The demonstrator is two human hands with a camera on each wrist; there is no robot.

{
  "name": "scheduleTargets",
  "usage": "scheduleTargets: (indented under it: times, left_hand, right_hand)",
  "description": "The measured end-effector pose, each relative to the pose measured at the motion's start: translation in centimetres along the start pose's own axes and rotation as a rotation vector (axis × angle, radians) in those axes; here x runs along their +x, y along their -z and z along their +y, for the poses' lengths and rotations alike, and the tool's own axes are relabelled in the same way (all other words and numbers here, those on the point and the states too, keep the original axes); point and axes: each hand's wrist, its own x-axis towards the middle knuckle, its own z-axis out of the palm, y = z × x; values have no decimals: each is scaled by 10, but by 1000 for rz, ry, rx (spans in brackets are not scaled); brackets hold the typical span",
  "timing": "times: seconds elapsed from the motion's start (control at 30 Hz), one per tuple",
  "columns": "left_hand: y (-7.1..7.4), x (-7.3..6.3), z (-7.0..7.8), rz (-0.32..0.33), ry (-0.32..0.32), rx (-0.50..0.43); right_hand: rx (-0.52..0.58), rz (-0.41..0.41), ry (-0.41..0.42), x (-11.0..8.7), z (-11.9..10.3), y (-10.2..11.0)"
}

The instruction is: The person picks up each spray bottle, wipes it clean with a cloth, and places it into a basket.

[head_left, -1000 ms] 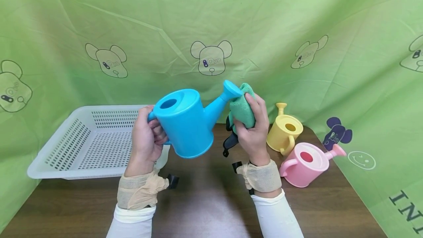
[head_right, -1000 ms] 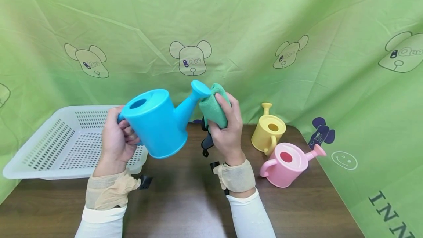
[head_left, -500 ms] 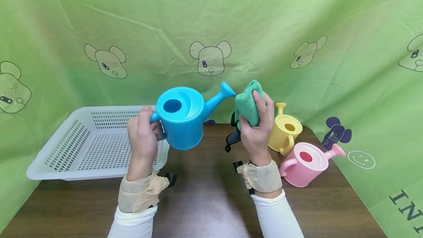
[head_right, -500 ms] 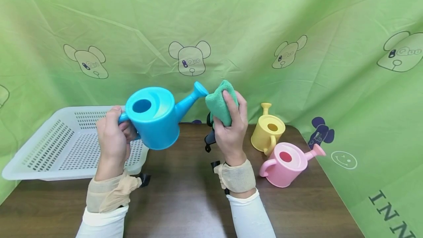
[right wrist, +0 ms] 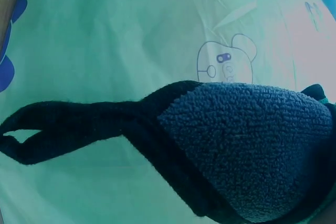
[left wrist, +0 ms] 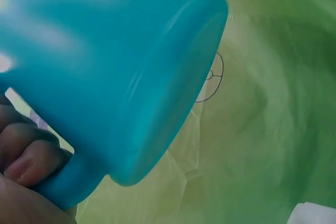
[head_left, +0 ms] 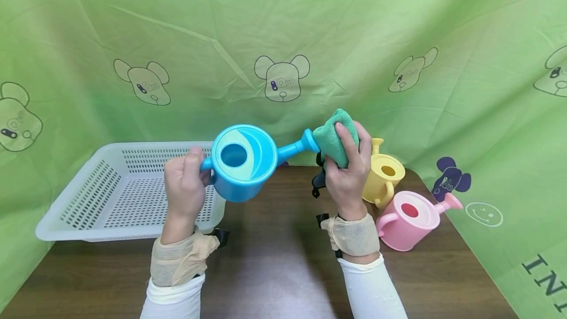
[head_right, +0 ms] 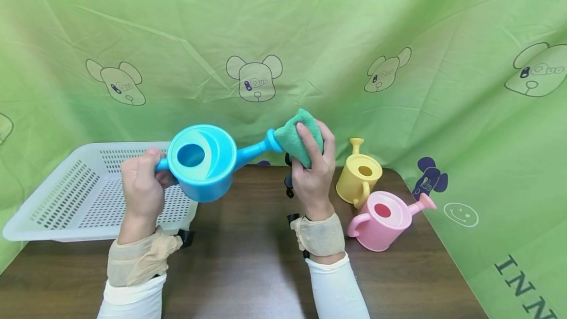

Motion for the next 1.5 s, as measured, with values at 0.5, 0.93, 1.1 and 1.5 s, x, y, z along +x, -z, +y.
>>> scheduleTargets:
  times: [0.5,0.93,1.1,1.5]
  left_hand:
    - [3,1,2,50,35,-30]
    - [-2,6,5,179,108,-250]
    - [1,7,5,150,176,-431]
    - [2,9,7,40,324,-615]
  right_hand:
    - [-5,-23,-1,0,1,0]
    - [27,-70,10,-2,-2,-4]
    - [57,-292,22,-4,-3,-4]
    - [171,-565,49,-13,-22,-16]
